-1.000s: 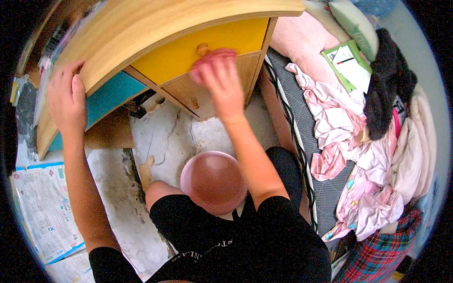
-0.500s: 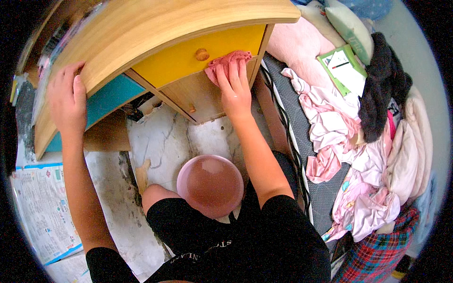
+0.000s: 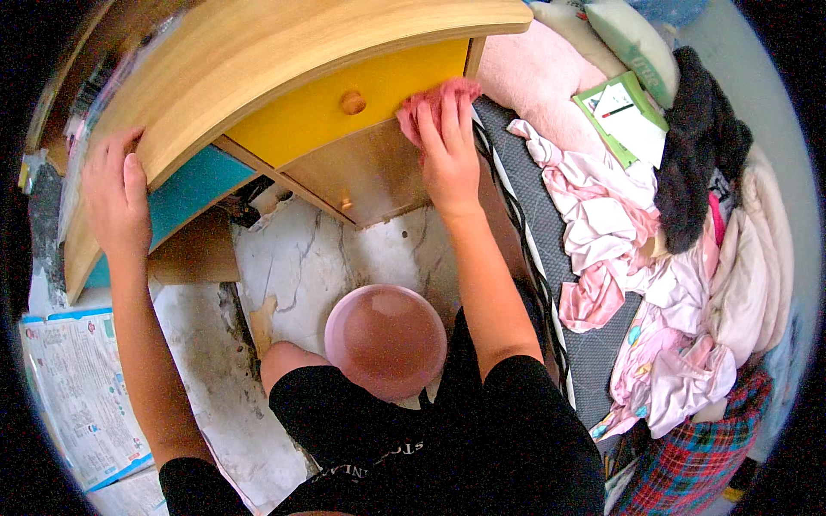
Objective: The person washes and wrings a cloth in a basin of water, then wipes the top and side surfaces of a wooden desk and the front of a yellow drawer.
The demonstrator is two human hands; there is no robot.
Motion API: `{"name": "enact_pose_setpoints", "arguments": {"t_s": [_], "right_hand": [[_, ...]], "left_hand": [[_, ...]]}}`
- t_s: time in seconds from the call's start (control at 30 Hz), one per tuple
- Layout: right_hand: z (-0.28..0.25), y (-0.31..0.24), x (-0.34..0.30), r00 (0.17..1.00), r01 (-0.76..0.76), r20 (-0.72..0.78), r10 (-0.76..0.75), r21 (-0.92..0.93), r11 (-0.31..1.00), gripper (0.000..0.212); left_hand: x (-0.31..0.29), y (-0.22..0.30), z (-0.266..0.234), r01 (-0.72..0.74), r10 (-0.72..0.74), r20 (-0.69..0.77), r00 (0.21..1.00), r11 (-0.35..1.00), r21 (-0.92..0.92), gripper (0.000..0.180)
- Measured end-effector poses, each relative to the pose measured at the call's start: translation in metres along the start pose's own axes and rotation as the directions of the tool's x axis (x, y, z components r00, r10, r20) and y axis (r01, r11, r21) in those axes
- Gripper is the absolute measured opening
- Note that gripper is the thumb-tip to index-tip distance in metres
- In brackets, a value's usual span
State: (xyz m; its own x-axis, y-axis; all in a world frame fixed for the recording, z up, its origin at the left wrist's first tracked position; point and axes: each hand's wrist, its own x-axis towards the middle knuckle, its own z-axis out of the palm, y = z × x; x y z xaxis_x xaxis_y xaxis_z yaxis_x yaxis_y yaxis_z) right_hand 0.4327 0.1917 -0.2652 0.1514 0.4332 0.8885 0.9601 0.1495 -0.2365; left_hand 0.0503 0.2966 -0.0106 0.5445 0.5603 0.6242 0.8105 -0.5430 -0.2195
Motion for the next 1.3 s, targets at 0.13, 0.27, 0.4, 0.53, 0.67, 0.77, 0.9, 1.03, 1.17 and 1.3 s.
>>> {"name": "enact_pose_setpoints", "arguments": {"t_s": [0.13,0.27,0.4,0.53,0.67,0.77,0.9,1.03,1.17,1.3], "right_hand": [[-0.022,0.000,0.094,0.973,0.078,-0.218,-0.070,0.028,0.997,0.059],[-0.007,0.013,0.061,0.975,0.044,-0.217,-0.045,-0.009,0.999,0.059],[0.005,0.016,-0.014,0.996,-0.047,-0.075,0.045,-0.016,0.999,0.063],[-0.018,0.003,0.063,0.988,0.018,-0.151,-0.012,0.036,0.999,0.062],[-0.020,0.009,0.086,0.974,0.057,-0.221,-0.054,0.006,0.998,0.057],[0.005,0.027,0.012,0.988,0.008,-0.156,-0.002,0.039,0.999,0.059],[0.002,0.011,-0.017,0.996,-0.087,-0.037,0.086,-0.041,0.995,0.067],[-0.023,-0.010,0.072,0.984,0.026,-0.177,-0.025,0.005,1.000,0.067],[-0.011,0.005,0.069,0.970,0.060,-0.233,-0.068,-0.039,0.997,0.064],[0.005,0.018,-0.007,0.997,0.015,-0.071,-0.023,-0.114,0.993,0.061]], "left_hand": [[-0.001,0.001,0.002,0.010,-0.010,-0.002,1.000,0.999,-0.031,0.042],[0.002,0.001,0.005,-0.031,0.029,-0.064,0.998,0.999,-0.033,0.035],[0.002,0.002,0.004,-0.039,0.038,-0.058,0.998,0.999,-0.023,0.035],[0.000,-0.002,0.004,-0.016,0.015,-0.038,0.999,1.000,-0.016,0.035],[0.002,0.000,0.004,-0.051,0.048,-0.062,0.997,0.997,-0.053,0.036],[0.004,0.000,0.006,-0.057,0.055,-0.066,0.996,0.998,-0.035,0.037],[0.001,0.003,0.002,-0.026,0.025,-0.017,1.000,1.000,-0.009,0.038],[-0.001,-0.005,0.002,0.013,-0.012,0.022,1.000,1.000,-0.017,0.042],[0.001,-0.008,0.006,-0.033,0.033,0.006,0.999,0.999,-0.027,0.045],[0.004,-0.005,0.004,-0.016,0.016,0.030,0.999,1.000,0.001,0.046]]}}
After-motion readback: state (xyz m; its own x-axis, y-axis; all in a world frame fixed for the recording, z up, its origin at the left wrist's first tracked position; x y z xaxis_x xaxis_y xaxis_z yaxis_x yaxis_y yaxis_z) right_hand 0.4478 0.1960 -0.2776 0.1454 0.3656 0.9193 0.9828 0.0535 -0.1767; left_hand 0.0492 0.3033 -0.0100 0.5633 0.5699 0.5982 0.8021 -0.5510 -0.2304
